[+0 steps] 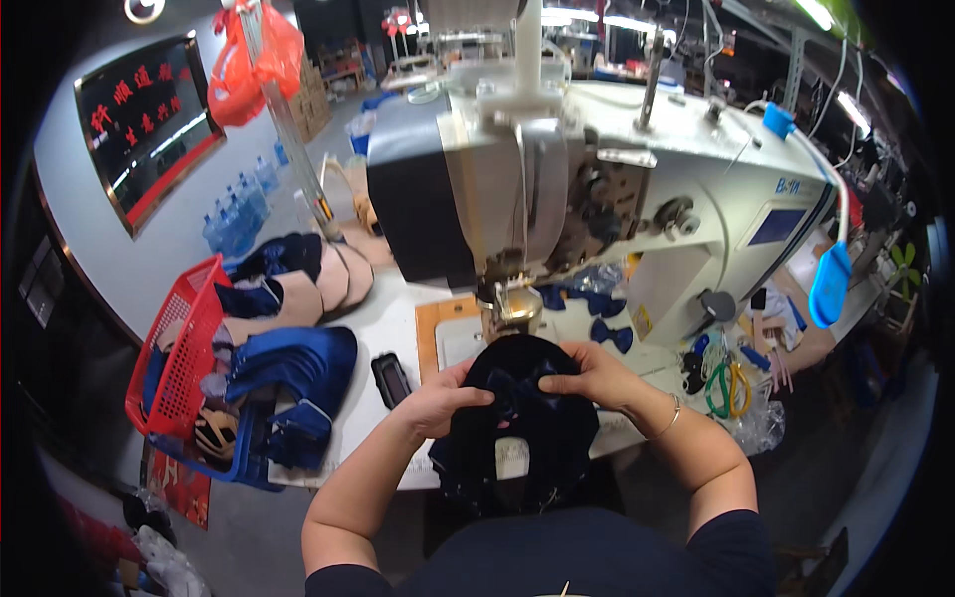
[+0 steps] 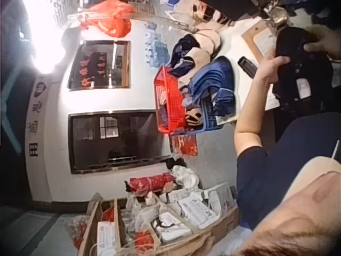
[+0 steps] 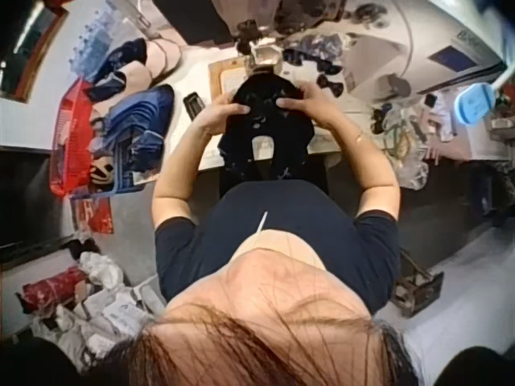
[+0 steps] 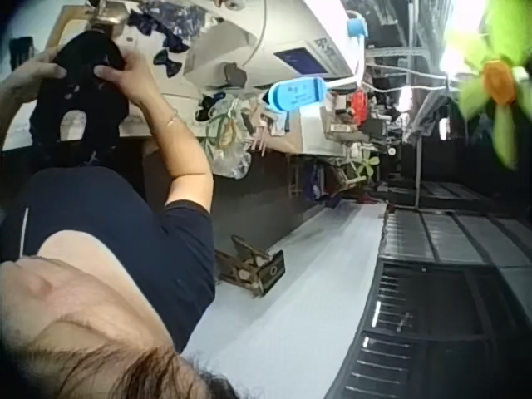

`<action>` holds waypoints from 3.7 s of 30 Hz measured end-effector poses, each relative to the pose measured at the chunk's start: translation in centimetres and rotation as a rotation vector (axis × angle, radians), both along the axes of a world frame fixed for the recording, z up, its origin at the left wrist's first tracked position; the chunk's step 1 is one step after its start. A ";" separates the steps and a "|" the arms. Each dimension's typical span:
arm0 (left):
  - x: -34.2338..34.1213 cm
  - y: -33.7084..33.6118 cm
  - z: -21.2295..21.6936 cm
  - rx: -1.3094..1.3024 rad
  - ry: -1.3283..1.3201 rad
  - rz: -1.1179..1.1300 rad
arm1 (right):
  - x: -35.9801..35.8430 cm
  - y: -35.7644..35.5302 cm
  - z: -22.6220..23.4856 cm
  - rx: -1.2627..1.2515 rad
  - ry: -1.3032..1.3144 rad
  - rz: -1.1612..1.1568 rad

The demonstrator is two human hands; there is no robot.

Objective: The person takes fabric shoe upper pieces from a basket, positions decorative bows onto the uppers by hand, and stitches them into place using a sewing machine.

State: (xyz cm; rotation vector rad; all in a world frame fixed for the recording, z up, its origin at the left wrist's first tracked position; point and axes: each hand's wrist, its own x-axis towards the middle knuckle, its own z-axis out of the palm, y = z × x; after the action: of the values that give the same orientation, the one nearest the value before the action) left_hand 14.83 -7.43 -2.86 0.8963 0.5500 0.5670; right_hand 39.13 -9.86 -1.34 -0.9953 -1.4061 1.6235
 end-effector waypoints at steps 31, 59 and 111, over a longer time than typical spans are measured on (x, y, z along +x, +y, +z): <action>1.5 -3.1 -1.6 0.258 0.139 0.429 | -2.1 -2.1 -3.3 0.862 -0.489 -0.586; 0.6 -2.5 -2.8 0.157 0.017 0.469 | -3.9 -3.5 -2.8 1.194 -0.576 -0.468; 0.8 7.4 0.5 0.265 0.084 0.418 | 6.6 -2.0 -8.0 0.570 -0.806 -0.494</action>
State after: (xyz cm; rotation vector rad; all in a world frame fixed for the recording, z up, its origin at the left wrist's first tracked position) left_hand 15.66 -0.07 -2.36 1.0655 0.7577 1.0019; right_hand 45.70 -11.82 -9.34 -1.5464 -1.7835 0.3964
